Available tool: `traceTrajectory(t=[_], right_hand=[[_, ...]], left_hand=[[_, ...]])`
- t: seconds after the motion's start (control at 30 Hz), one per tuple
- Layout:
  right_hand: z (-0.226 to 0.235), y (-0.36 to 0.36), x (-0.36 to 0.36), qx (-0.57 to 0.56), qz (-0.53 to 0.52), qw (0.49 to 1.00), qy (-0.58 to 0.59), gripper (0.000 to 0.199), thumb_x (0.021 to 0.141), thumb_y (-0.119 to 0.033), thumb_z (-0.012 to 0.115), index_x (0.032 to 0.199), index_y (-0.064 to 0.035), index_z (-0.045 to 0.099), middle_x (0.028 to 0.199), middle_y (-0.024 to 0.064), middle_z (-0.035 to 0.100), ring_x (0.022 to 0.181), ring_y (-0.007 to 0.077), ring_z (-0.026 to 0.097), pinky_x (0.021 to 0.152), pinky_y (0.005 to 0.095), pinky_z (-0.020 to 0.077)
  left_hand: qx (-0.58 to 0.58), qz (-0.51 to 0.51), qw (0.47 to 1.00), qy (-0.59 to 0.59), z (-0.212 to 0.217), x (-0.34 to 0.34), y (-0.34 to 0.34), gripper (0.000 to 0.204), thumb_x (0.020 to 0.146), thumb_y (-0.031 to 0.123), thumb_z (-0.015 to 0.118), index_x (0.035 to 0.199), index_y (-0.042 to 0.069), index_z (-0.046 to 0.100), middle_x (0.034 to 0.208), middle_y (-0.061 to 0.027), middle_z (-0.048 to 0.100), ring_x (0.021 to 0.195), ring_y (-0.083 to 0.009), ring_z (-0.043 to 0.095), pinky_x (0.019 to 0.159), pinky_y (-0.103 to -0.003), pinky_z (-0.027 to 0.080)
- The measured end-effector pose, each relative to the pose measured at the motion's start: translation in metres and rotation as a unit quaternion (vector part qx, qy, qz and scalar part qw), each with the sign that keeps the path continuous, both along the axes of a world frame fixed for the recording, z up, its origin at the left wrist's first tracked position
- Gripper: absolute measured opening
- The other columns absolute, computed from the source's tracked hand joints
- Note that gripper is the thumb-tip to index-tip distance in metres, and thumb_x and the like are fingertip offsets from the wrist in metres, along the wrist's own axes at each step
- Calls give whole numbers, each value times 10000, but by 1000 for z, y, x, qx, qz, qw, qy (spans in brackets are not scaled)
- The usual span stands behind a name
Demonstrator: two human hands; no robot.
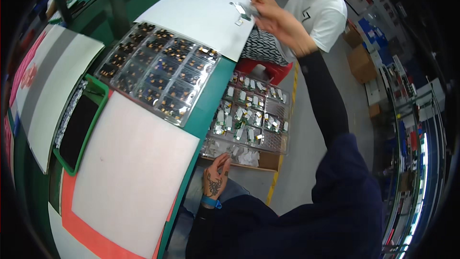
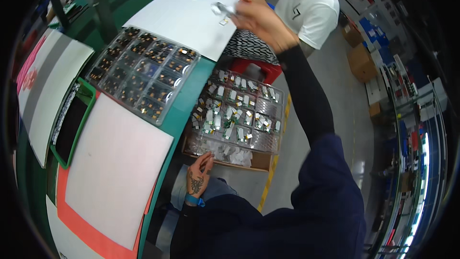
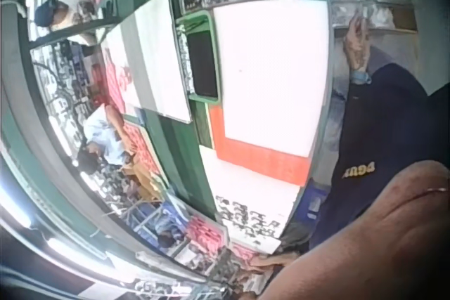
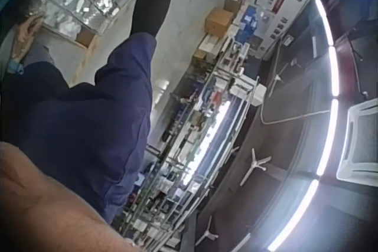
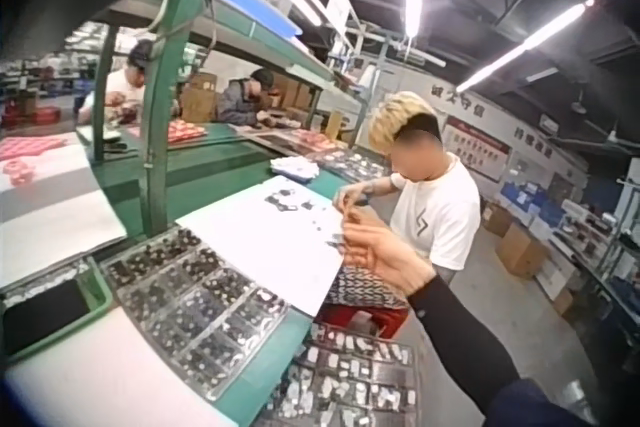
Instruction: The recorder is inspecting small printed circuit boards (PCBs) and placing them into a compartmentalized tray on an assembly line.
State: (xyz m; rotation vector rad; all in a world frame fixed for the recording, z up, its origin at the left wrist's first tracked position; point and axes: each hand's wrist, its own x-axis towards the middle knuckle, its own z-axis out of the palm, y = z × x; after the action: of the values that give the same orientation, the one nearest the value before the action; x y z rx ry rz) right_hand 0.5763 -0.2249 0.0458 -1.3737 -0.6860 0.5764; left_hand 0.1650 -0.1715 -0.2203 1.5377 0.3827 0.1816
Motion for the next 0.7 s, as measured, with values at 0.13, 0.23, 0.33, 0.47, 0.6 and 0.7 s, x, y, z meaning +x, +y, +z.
traceTrajectory(t=[0.13, 0.23, 0.33, 0.47, 0.6, 0.7], right_hand=[[-10, 70, 61, 41, -41, 997, -52, 237, 972, -77, 670, 1125, 100, 630, 1032, 210, 695, 975, 258, 726, 855, 293, 608], [-32, 82, 75, -69, -51, 996, 6, 241, 946, -40, 679, 1112, 126, 625, 941, 205, 708, 843, 253, 741, 768, 268, 619], [-48, 69, 56, -222, -25, 975, 12, 243, 924, -51, 710, 1080, 119, 635, 874, 185, 702, 754, 205, 724, 705, 237, 610], [-48, 64, 21, -307, -35, 950, -48, 248, 903, -85, 746, 1052, 94, 661, 818, 155, 696, 706, 174, 701, 664, 223, 588], [-54, 57, 9, -339, -76, 922, -172, 263, 883, -130, 780, 1048, 55, 691, 769, 119, 688, 675, 153, 666, 634, 223, 554], [-72, 50, 6, -334, -127, 858, -369, 300, 863, -173, 804, 1086, 6, 715, 722, 80, 672, 639, 137, 613, 600, 235, 510]], left_hand=[[-23, -5, 1000, 20, 6, -3, 1, 366, 996, 181, 678, 1298, -24, 654, 1142, -144, 764, 975, -245, 743, 853, -311, 580], [-32, 4, 999, 27, 5, 0, 5, 355, 1006, 174, 663, 1299, -26, 651, 1153, -145, 760, 978, -234, 740, 854, -302, 578], [-47, 9, 999, 22, -1, -4, 4, 350, 1007, 167, 657, 1297, -29, 651, 1156, -145, 759, 980, -231, 737, 860, -306, 578], [-59, 10, 998, 17, -3, -7, 5, 349, 1007, 163, 654, 1299, -28, 651, 1158, -144, 758, 987, -227, 734, 867, -307, 577], [-61, 5, 998, 16, -3, -11, 6, 350, 1006, 160, 653, 1302, -25, 652, 1158, -143, 758, 990, -224, 732, 869, -307, 576], [-59, 7, 998, 12, -3, -10, 5, 348, 1003, 156, 653, 1303, -21, 654, 1151, -138, 760, 982, -222, 729, 862, -304, 575]])
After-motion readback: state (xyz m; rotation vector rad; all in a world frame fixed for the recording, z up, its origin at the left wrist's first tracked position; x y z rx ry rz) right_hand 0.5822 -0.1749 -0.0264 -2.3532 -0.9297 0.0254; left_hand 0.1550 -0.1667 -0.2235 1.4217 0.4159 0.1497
